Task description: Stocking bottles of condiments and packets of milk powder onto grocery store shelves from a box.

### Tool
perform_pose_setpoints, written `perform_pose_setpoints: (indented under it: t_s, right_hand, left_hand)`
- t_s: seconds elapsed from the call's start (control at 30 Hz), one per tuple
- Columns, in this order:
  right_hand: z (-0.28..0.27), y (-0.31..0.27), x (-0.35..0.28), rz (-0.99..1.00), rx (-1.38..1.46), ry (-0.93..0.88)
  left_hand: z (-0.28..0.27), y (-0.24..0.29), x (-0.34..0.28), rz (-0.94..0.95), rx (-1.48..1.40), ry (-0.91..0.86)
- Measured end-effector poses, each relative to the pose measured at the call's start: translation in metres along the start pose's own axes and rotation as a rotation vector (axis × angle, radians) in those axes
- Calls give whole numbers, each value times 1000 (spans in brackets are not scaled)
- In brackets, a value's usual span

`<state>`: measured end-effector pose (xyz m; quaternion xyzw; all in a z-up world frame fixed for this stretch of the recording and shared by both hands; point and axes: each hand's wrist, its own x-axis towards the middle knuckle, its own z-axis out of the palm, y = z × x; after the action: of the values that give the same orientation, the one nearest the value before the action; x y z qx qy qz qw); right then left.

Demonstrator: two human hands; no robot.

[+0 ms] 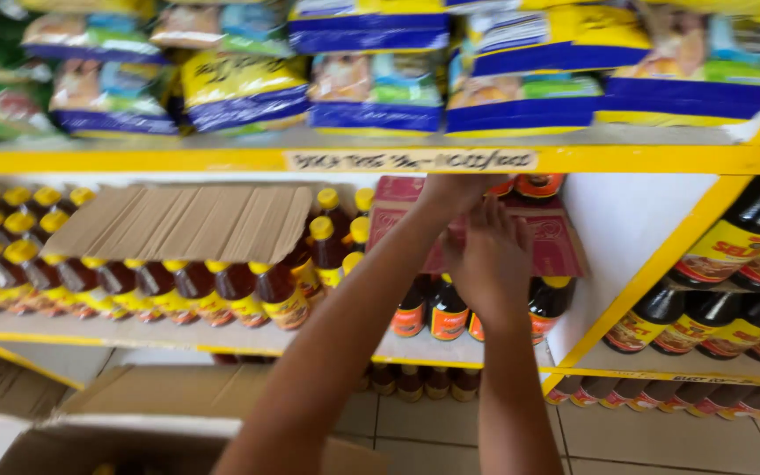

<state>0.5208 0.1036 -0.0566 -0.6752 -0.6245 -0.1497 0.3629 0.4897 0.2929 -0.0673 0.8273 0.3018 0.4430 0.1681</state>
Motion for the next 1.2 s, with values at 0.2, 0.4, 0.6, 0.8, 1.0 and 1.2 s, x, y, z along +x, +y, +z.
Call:
perform_pose_setpoints:
  t_s: [0.2, 0.4, 0.6, 0.8, 1.0, 1.2]
  right_hand:
    - [-68, -87, -52, -252, 196, -64]
    - [-52, -175, -104, -361, 399, -548]
    - [43, -242, -174, -615, 295, -1163]
    - [157, -278, -250, -621, 147, -1544]
    - [187, -320, -293, -347, -103, -1877]
    - [216, -311, -316, -577, -158, -1590]
  left_hand:
    - [-186, 86, -126, -45, -162, 59]
    - [-321, 69, -281, -275, -143, -430]
    - [-339, -50, -423, -500, -60, -881]
    - [-317, -130, -519, -653, 62, -1064]
    - [-309, -163, -568, -667, -89, -1051]
    - [-297, -176, -601, -675, -230, -1061]
